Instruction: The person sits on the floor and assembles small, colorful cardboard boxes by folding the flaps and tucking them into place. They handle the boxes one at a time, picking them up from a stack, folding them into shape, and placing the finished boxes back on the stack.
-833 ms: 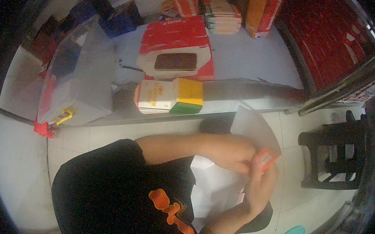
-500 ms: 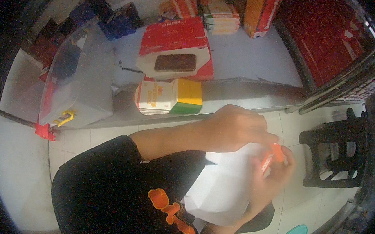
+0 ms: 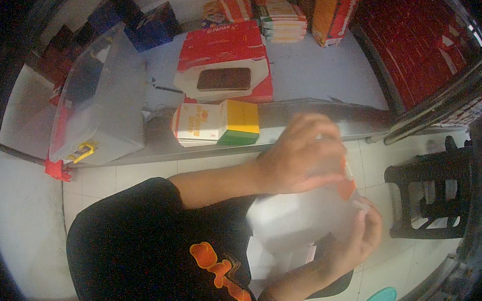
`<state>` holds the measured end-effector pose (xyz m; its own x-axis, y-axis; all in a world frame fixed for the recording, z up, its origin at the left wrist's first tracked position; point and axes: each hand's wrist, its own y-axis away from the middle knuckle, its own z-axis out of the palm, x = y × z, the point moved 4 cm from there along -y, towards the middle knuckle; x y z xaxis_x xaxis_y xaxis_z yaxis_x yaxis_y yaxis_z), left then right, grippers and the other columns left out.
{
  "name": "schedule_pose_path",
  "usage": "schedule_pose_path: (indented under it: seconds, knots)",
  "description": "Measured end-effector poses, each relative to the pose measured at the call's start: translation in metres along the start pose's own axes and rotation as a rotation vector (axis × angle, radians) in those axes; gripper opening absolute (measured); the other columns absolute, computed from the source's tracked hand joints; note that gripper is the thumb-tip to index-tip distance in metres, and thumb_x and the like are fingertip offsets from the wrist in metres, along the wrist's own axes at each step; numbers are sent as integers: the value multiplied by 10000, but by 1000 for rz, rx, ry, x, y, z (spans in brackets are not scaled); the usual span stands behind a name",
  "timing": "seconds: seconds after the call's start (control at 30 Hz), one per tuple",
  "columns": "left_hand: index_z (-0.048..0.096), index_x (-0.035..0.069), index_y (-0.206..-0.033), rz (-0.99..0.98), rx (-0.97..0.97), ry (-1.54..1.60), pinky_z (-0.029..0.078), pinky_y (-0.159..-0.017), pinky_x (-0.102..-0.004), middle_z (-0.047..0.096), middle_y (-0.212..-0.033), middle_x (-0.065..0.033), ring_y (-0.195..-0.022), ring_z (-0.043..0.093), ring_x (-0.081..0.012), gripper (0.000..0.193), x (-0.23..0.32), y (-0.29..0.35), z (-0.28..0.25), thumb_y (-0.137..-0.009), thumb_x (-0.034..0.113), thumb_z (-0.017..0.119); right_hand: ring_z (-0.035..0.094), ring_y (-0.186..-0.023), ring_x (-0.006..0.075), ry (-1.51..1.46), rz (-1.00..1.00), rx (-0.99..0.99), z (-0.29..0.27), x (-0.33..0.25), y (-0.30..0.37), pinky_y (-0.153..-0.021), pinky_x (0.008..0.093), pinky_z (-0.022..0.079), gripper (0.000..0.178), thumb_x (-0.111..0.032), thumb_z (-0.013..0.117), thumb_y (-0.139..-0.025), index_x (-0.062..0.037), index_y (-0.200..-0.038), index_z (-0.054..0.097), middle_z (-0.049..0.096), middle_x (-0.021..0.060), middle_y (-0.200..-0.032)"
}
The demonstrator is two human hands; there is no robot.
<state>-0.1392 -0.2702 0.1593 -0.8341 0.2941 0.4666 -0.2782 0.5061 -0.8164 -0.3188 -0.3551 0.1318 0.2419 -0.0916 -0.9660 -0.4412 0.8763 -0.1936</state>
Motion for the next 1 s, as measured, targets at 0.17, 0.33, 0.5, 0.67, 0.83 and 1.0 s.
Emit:
schedule_pose_path:
  seconds: [0.17, 0.33, 0.5, 0.67, 0.83, 1.0]
  knots:
    - [629, 1, -959, -371, 25, 350, 476, -802, -351, 603, -909, -105, -891, 615, -250, 142, 0, 8, 15, -848, 72, 683, 624, -1054, 213, 64, -192, -10, 16, 3, 4, -932, 323, 487, 175, -61, 588, -945, 49, -1067, 648, 651, 159, -1120]
    - [693, -16, -953, -371, 66, 485, 503, -813, -324, 680, -1013, -129, -941, 662, -227, 114, 9, 14, 20, -868, 56, 669, 619, -1061, 270, 584, -473, 132, 34, 3, 9, -923, 367, 477, 165, -26, 623, -892, 17, -1035, 694, 627, 175, -1166]
    - [709, -37, -965, -443, -77, 723, 528, -812, -320, 726, -982, -144, -904, 692, -209, 130, 6, 18, 27, -863, 37, 675, 601, -925, 225, 493, -402, 222, 34, 3, 7, -818, 332, 469, 130, -75, 608, -914, 3, -989, 681, 604, 123, -1020]
    - [721, -19, -961, -304, -31, 698, 533, -829, -329, 727, -970, -133, -907, 698, -229, 148, 4, 17, 31, -820, 25, 713, 556, -986, 155, 410, -261, 167, 22, 7, 3, -914, 282, 412, 159, -39, 574, -955, 67, -1035, 662, 604, 92, -1027]
    - [712, -23, -896, -317, -63, 706, 535, -815, -337, 721, -925, -122, -880, 694, -233, 108, 1, 21, 33, -794, 12, 725, 567, -927, 151, 410, -315, 119, 20, 9, 2, -874, 279, 431, 162, -35, 576, -953, 68, -1046, 660, 602, 81, -999]
    - [683, -22, -952, -272, 60, 577, 539, -799, -351, 674, -1058, -136, -980, 659, -227, 148, 16, 20, 35, -813, 23, 706, 593, -973, 195, 669, -397, 179, 43, 9, 7, -886, 308, 453, 237, -64, 581, -952, 45, -1151, 649, 579, 159, -1223]
